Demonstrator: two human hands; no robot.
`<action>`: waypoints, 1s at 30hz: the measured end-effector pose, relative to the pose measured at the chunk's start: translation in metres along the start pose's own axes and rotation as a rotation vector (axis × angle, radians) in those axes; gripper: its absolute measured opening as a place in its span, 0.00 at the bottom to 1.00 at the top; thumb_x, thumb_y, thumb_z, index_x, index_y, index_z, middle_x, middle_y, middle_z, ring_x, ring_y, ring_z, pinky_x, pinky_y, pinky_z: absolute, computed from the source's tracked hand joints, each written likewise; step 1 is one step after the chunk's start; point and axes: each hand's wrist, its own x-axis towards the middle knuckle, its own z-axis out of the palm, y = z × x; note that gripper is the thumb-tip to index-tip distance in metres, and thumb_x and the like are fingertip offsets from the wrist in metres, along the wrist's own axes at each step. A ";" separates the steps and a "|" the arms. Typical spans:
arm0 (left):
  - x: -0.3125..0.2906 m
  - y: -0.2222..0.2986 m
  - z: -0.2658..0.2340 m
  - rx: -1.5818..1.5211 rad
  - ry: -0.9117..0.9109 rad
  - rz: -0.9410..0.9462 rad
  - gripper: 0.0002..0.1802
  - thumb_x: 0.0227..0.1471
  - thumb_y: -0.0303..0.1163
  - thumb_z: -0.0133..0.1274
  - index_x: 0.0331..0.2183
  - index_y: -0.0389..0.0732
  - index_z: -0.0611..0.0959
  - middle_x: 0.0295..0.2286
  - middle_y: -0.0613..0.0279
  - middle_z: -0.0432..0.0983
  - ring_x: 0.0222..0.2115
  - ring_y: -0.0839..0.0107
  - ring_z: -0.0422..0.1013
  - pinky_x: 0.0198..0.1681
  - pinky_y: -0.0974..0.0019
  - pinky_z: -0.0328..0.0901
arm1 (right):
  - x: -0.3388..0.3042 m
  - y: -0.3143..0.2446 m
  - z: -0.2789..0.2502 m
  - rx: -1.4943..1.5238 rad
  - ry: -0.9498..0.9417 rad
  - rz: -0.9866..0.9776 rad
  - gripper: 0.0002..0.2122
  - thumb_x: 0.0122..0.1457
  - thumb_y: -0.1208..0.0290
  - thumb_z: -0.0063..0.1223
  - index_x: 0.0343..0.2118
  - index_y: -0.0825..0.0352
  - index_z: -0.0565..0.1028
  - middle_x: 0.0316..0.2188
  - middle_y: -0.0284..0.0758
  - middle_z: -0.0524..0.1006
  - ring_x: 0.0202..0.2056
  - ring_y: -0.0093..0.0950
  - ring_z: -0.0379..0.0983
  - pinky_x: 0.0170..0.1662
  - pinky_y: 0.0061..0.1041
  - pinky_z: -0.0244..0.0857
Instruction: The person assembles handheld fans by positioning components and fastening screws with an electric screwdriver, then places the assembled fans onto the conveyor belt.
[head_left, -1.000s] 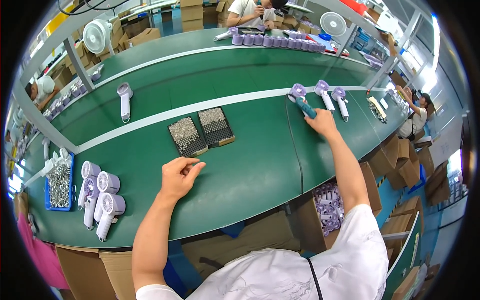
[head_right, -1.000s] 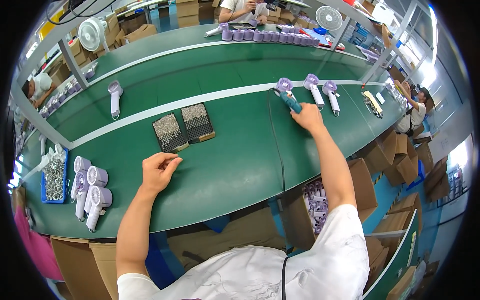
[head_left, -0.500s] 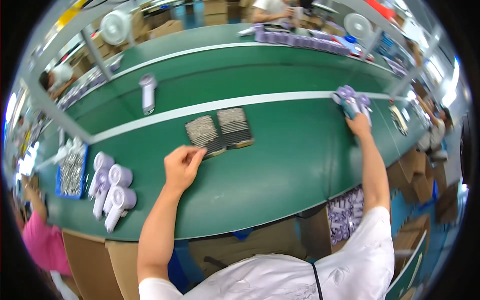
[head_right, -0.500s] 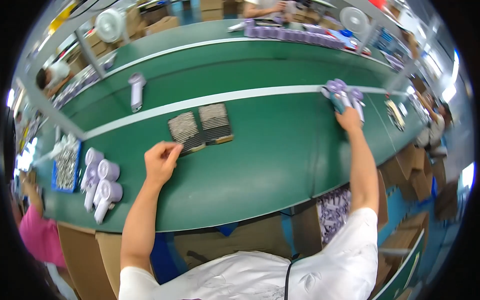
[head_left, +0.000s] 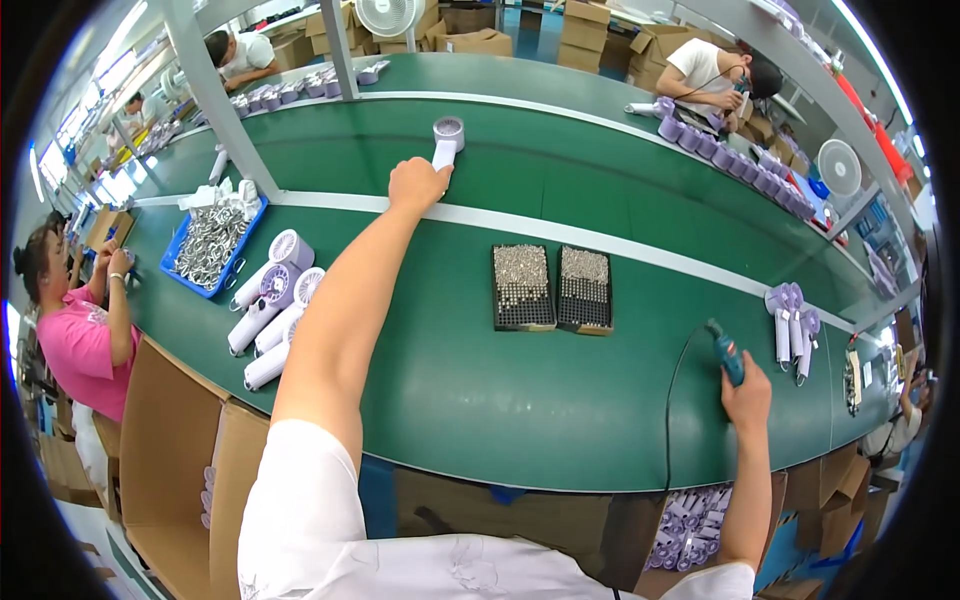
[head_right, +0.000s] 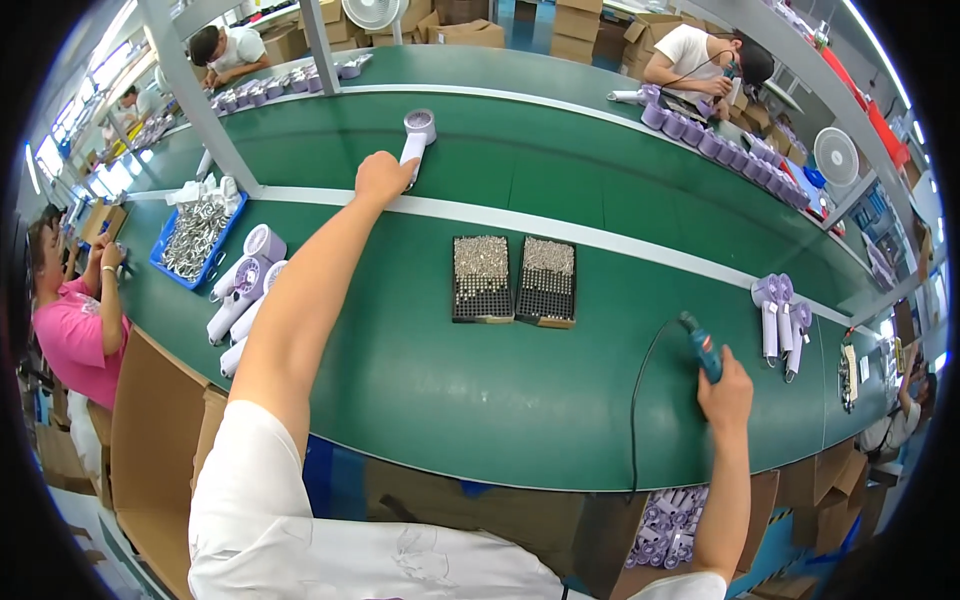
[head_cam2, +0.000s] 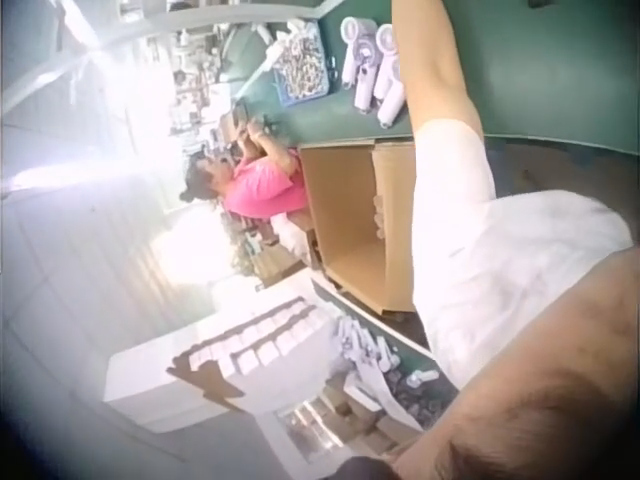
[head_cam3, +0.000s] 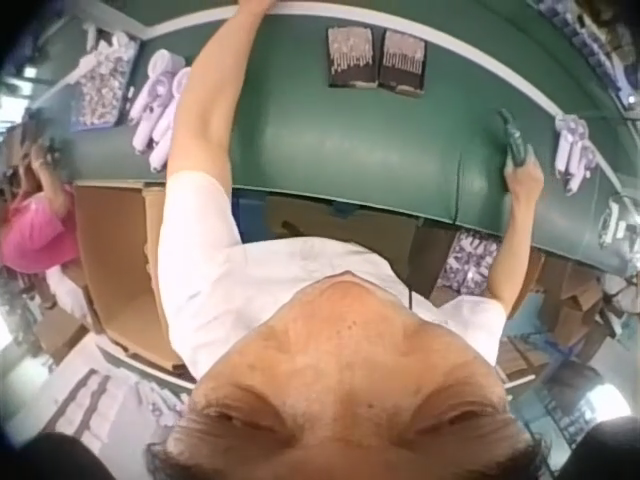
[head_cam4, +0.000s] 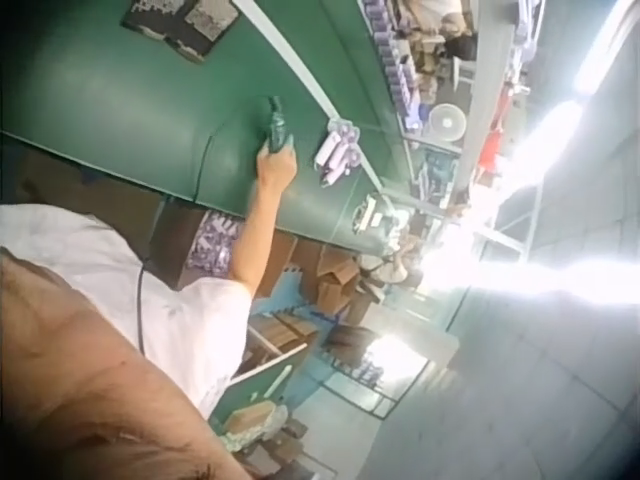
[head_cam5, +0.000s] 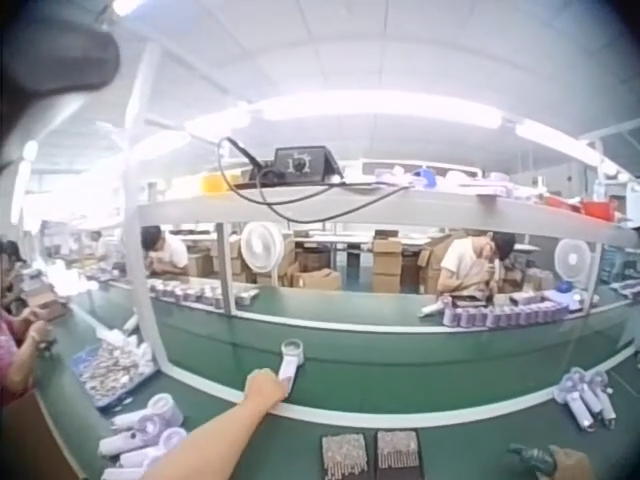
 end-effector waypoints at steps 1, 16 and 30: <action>0.008 0.007 0.001 -0.004 0.004 0.006 0.29 0.49 0.53 0.62 0.40 0.35 0.85 0.40 0.43 0.80 0.42 0.48 0.76 0.46 0.52 0.71 | -0.007 -0.004 -0.003 0.021 -0.012 -0.014 0.24 0.49 0.73 0.65 0.50 0.75 0.73 0.36 0.51 0.79 0.36 0.50 0.78 0.41 0.42 0.72; -0.020 0.005 0.010 -1.209 -0.099 -0.207 0.18 0.50 0.28 0.65 0.34 0.20 0.79 0.26 0.49 0.78 0.20 0.63 0.75 0.20 0.64 0.68 | 0.056 -0.130 -0.041 0.911 0.273 -0.005 0.03 0.61 0.81 0.54 0.30 0.71 0.75 0.23 0.36 0.77 0.19 0.22 0.72 0.25 0.21 0.67; -0.215 -0.006 -0.018 -1.588 -0.474 -0.361 0.27 0.60 0.35 0.57 0.50 0.22 0.69 0.40 0.43 0.77 0.38 0.54 0.79 0.31 0.59 0.75 | 0.139 -0.334 -0.002 1.846 0.161 0.037 0.08 0.65 0.73 0.55 0.37 0.74 0.75 0.20 0.37 0.77 0.16 0.24 0.72 0.22 0.23 0.67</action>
